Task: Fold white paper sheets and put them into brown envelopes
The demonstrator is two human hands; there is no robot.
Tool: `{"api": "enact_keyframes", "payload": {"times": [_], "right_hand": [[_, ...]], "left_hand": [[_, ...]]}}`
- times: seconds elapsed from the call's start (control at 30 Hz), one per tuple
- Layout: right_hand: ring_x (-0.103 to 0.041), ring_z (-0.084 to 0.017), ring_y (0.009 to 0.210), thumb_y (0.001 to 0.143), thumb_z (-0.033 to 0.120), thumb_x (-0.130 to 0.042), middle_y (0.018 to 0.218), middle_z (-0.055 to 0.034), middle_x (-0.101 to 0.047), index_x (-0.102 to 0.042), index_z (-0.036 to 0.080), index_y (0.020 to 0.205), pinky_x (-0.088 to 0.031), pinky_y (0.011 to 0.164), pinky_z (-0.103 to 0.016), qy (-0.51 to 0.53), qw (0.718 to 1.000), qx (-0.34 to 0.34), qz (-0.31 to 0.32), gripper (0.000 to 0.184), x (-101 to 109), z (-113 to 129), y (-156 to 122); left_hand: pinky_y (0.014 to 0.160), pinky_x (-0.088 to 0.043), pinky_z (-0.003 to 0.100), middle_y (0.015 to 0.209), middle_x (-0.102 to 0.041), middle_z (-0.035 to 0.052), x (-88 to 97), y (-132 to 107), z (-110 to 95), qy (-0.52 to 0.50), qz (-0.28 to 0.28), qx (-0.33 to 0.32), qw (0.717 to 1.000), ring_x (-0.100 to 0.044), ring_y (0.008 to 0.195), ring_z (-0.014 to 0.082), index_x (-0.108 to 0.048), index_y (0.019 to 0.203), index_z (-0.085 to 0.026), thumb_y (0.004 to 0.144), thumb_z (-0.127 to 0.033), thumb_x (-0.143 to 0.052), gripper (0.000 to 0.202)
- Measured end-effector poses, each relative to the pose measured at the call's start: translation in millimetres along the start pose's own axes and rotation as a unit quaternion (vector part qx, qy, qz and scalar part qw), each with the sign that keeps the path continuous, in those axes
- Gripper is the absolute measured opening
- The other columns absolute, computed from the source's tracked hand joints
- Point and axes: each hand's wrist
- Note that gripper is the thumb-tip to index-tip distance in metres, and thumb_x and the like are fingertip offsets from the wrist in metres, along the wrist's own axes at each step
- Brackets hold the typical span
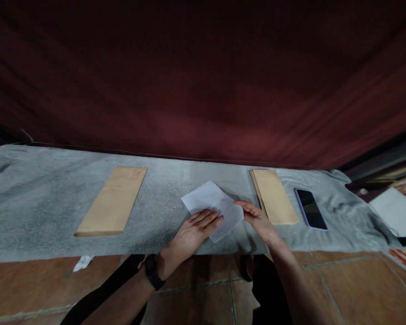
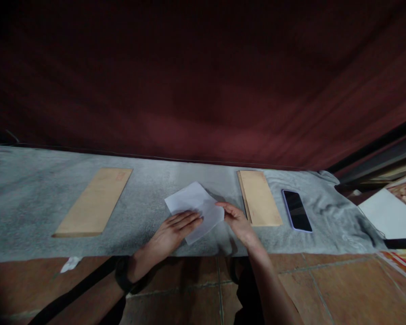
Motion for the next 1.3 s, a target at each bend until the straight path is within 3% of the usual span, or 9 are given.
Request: {"api": "enact_keyframes", "payload": {"times": [0.13, 0.23, 0.33, 0.47, 0.57, 0.7, 0.9, 1.1, 1.3], "right_hand": [[-0.061, -0.024, 0.123, 0.077, 0.018, -0.062, 0.130, -0.0054, -0.067, -0.074, 0.029, 0.118, -0.044, 0.111, -0.045, -0.172, 0.979, 0.113, 0.015, 0.044, -1, -10, 3], [-0.056, -0.023, 0.131, 0.074, 0.008, -0.059, 0.138, -0.0054, -0.062, -0.075, 0.031, 0.119, -0.041, 0.114, -0.046, -0.241, 0.959, 0.151, 0.016, 0.052, 2, -12, 4], [-0.057, -0.024, 0.131, 0.075, 0.009, -0.061, 0.137, -0.0047, -0.065, -0.078, 0.030, 0.109, -0.043, 0.113, -0.048, -0.229, 0.961, 0.144, 0.048, 0.044, 3, -7, 3], [-0.062, -0.024, 0.126, 0.083, 0.018, -0.061, 0.131, -0.0036, -0.070, -0.078, 0.030, 0.113, -0.046, 0.111, -0.047, -0.210, 0.963, 0.132, 0.108, 0.036, -3, -1, 0], [-0.068, -0.025, 0.115, 0.089, 0.024, -0.060, 0.118, -0.0021, -0.076, -0.078, 0.031, 0.111, -0.051, 0.105, -0.046, -0.240, 0.951, 0.143, 0.133, 0.029, -10, 3, -6], [-0.072, -0.024, 0.098, 0.094, 0.034, -0.061, 0.099, -0.0013, -0.080, -0.080, 0.032, 0.100, -0.057, 0.092, -0.041, -0.290, 0.928, 0.155, 0.172, 0.020, -19, 9, -16], [-0.064, -0.023, 0.121, 0.091, 0.029, -0.064, 0.124, -0.0017, -0.073, -0.076, 0.031, 0.113, -0.049, 0.107, -0.039, -0.301, 0.924, 0.153, 0.180, 0.026, -24, 2, -15], [-0.069, -0.026, 0.110, 0.098, 0.042, -0.053, 0.117, -0.0052, -0.076, -0.073, 0.025, 0.120, -0.053, 0.100, -0.042, -0.290, 0.941, 0.119, 0.128, 0.034, -23, -2, -4], [-0.072, -0.027, 0.095, 0.098, 0.052, -0.049, 0.102, -0.0065, -0.079, -0.075, 0.020, 0.111, -0.057, 0.088, -0.041, -0.261, 0.959, 0.071, 0.079, 0.043, -24, -13, -2]], "left_hand": [[0.111, -0.046, 0.030, 0.142, -0.062, -0.0004, 5.0, 2, 4, -0.080, 0.012, 0.002, 0.997, -0.059, 0.128, 0.0141, -0.056, 0.141, -0.025, 0.099, -0.008, -0.037, 0.050], [0.108, -0.049, 0.028, 0.135, -0.067, -0.0013, 9.3, 1, 7, -0.139, 0.014, 0.000, 0.990, -0.064, 0.122, 0.0137, -0.062, 0.136, -0.027, 0.099, -0.008, -0.036, 0.049], [0.109, -0.048, 0.029, 0.134, -0.069, -0.0024, 16.4, 0, 14, -0.154, 0.021, -0.004, 0.988, -0.063, 0.123, 0.0135, -0.065, 0.133, -0.029, 0.099, -0.010, -0.040, 0.046], [0.111, -0.046, 0.035, 0.137, -0.067, -0.0005, 27.6, -2, 22, -0.142, 0.026, 0.005, 0.990, -0.061, 0.127, 0.0158, -0.066, 0.131, -0.030, 0.098, -0.011, -0.044, 0.044], [0.108, -0.049, 0.033, 0.131, -0.070, -0.0006, 33.5, -7, 28, -0.165, 0.060, 0.015, 0.984, -0.065, 0.121, 0.0154, -0.068, 0.129, -0.030, 0.097, -0.010, -0.047, 0.043], [0.104, -0.051, 0.033, 0.126, -0.073, 0.0026, 35.1, -19, 34, -0.198, 0.075, 0.015, 0.977, -0.067, 0.117, 0.0178, -0.071, 0.122, -0.027, 0.097, -0.022, -0.057, 0.029], [0.100, -0.053, 0.032, 0.122, -0.075, 0.0041, 32.8, -28, 40, -0.265, 0.067, 0.059, 0.960, -0.070, 0.112, 0.0182, -0.072, 0.120, -0.026, 0.095, -0.022, -0.059, 0.029], [0.084, -0.054, 0.030, 0.106, -0.078, 0.0047, 32.0, -21, 45, -0.364, 0.071, 0.233, 0.899, -0.071, 0.093, 0.0216, -0.076, 0.108, -0.020, 0.094, -0.038, -0.055, 0.032], [0.078, -0.052, 0.030, 0.091, -0.076, 0.0045, 16.9, -14, 49, -0.467, 0.024, 0.318, 0.825, -0.067, 0.084, 0.0220, -0.078, 0.103, -0.014, 0.088, -0.048, -0.057, 0.042]]}}
Point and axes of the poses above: each hand's wrist, its own y-axis towards the middle knuckle, its own x-axis out of the back of the hand, z = x × y
